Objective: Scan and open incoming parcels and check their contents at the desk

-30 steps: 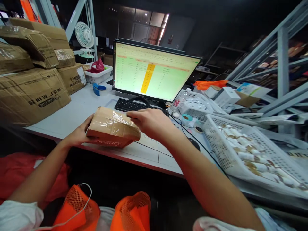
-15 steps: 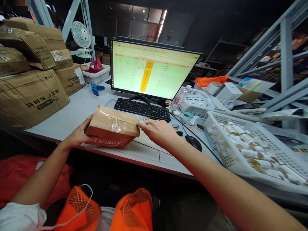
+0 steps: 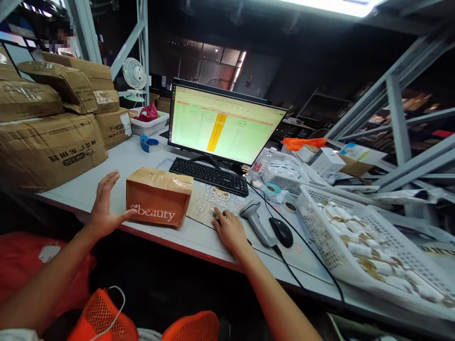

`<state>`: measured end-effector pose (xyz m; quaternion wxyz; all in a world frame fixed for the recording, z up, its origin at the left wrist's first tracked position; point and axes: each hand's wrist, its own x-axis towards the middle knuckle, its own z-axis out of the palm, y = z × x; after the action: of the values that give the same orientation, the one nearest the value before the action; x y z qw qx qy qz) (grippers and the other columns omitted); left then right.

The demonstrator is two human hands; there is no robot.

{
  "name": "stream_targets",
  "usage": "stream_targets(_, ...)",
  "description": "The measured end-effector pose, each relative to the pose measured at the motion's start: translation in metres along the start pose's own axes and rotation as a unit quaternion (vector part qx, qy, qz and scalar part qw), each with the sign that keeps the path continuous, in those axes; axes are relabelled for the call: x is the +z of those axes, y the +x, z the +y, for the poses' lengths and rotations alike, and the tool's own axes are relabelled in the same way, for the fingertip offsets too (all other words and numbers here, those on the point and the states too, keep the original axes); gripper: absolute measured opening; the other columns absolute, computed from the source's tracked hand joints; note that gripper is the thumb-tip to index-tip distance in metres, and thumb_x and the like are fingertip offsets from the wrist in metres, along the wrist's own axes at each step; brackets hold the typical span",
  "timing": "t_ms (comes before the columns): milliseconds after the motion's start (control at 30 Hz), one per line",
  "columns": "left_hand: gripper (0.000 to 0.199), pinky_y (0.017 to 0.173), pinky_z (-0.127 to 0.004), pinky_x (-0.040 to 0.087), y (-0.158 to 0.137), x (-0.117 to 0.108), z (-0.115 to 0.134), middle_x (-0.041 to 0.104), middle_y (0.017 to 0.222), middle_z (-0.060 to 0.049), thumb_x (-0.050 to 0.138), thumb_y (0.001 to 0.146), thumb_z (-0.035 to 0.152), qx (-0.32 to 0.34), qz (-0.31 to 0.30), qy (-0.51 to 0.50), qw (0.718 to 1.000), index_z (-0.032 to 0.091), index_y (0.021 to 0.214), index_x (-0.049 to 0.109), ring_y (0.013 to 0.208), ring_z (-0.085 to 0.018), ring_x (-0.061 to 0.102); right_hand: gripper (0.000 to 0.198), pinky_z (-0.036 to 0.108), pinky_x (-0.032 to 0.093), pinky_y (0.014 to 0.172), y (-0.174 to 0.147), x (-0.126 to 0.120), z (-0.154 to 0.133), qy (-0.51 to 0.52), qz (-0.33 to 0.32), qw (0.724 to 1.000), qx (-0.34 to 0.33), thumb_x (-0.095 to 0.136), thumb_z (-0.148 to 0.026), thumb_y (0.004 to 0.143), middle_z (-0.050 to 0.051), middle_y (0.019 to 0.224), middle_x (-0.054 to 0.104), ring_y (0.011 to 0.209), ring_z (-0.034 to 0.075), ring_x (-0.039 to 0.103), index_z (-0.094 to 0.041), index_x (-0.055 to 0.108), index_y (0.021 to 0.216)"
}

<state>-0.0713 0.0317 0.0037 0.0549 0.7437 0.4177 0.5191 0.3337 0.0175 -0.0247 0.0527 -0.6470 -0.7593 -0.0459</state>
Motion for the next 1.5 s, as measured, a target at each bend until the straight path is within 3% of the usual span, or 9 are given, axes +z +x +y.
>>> stream_targets(100, 0.083, 0.129, -0.055, 0.025, 0.026, 0.009, 0.038, 0.043, 0.161, -0.011, 0.074, 0.089, 0.053, 0.099, -0.031, 0.105, 0.989, 0.032, 0.16, 0.037, 0.153, -0.035, 0.033, 0.052, 0.049, 0.049, 0.107, 0.032, -0.037, -0.014, 0.151, 0.094, 0.982, -0.066, 0.048, -0.041, 0.103, 0.019, 0.133, 0.063, 0.124, 0.032, 0.061, -0.017, 0.056, 0.148)
stream_targets(200, 0.065, 0.124, -0.058, 0.025, 0.054, 0.039, 0.04, 0.056, 0.149, -0.015, 0.067, 0.094, 0.054, 0.085, -0.074, 0.152, 0.982, 0.02, 0.149, 0.055, 0.144, -0.039, 0.043, 0.049, 0.047, 0.05, 0.108, 0.077, -0.073, -0.041, 0.29, 0.167, 0.934, -0.126, 0.05, -0.045, 0.102, 0.015, 0.139, 0.063, 0.127, 0.027, 0.06, -0.02, 0.06, 0.143)
stream_targets(367, 0.044, 0.106, -0.056, 0.034, 0.045, 0.07, 0.015, 0.073, 0.124, -0.01, 0.071, 0.091, 0.046, 0.074, -0.033, 0.196, 0.977, 0.024, 0.129, 0.072, 0.118, -0.036, 0.059, 0.044, 0.042, 0.052, 0.105, 0.123, -0.091, -0.086, 0.393, 0.084, 0.897, -0.184, 0.055, -0.043, 0.1, 0.015, 0.135, 0.066, 0.124, 0.024, 0.062, -0.017, 0.069, 0.132)
stream_targets(567, 0.036, 0.093, -0.052, 0.035, 0.01, 0.063, 0.017, 0.078, 0.113, -0.004, 0.07, 0.092, 0.046, 0.072, 0.009, 0.193, 0.978, 0.031, 0.125, 0.075, 0.101, -0.03, 0.065, 0.053, 0.044, 0.048, 0.109, 0.117, -0.091, -0.109, 0.333, -0.005, 0.912, -0.238, 0.067, -0.049, 0.094, 0.014, 0.129, 0.063, 0.118, 0.025, 0.063, -0.017, 0.067, 0.137)
stream_targets(967, 0.018, 0.083, -0.04, 0.035, 0.019, 0.056, 0.029, 0.076, 0.083, 0.0, 0.072, 0.089, 0.032, 0.175, 0.098, 0.201, 0.959, 0.021, 0.102, 0.078, 0.078, -0.02, 0.063, 0.06, 0.039, 0.046, 0.111, 0.115, -0.106, -0.12, 0.211, -0.05, 0.951, -0.221, 0.067, -0.049, 0.095, 0.014, 0.128, 0.053, 0.117, 0.025, 0.06, -0.017, 0.06, 0.145)
stream_targets(1133, 0.018, 0.083, -0.04, 0.035, 0.024, 0.054, 0.029, 0.075, 0.083, -0.001, 0.075, 0.088, 0.033, 0.17, 0.09, 0.205, 0.96, 0.02, 0.101, 0.078, 0.078, -0.02, 0.062, 0.042, 0.037, 0.051, 0.088, 0.105, -0.125, -0.138, 0.043, -0.052, 0.971, -0.228, 0.05, -0.043, 0.105, 0.014, 0.119, 0.065, 0.102, 0.028, 0.066, -0.019, 0.068, 0.133)
stream_targets(1233, 0.018, 0.084, -0.041, 0.035, 0.02, 0.055, 0.031, 0.075, 0.084, -0.001, 0.076, 0.087, 0.031, 0.175, 0.089, 0.202, 0.959, 0.02, 0.101, 0.077, 0.079, -0.021, 0.061, 0.045, 0.037, 0.048, 0.083, 0.111, -0.134, -0.14, -0.029, -0.011, 0.986, -0.166, 0.037, -0.042, 0.109, 0.015, 0.114, 0.071, 0.101, 0.031, 0.069, -0.019, 0.072, 0.124)
stream_targets(1333, 0.02, 0.087, -0.042, 0.035, 0.009, 0.053, 0.039, 0.077, 0.092, -0.002, 0.076, 0.087, 0.027, 0.171, 0.07, 0.195, 0.963, 0.02, 0.105, 0.076, 0.085, -0.022, 0.062, 0.047, 0.035, 0.046, 0.082, 0.133, -0.129, -0.132, -0.015, 0.031, 0.997, -0.064, 0.034, -0.039, 0.109, 0.018, 0.114, 0.074, 0.103, 0.031, 0.069, -0.016, 0.075, 0.116)
stream_targets(1500, 0.039, 0.095, -0.045, 0.037, 0.021, 0.029, 0.058, 0.072, 0.112, -0.009, 0.07, 0.093, 0.045, 0.109, -0.103, 0.218, 0.964, 0.018, 0.12, 0.074, 0.106, -0.029, 0.06, 0.054, 0.03, 0.044, 0.077, 0.165, -0.098, -0.119, 0.11, -0.074, 0.99, -0.043, 0.035, -0.047, 0.108, 0.015, 0.108, 0.077, 0.095, 0.025, 0.069, -0.015, 0.078, 0.098)
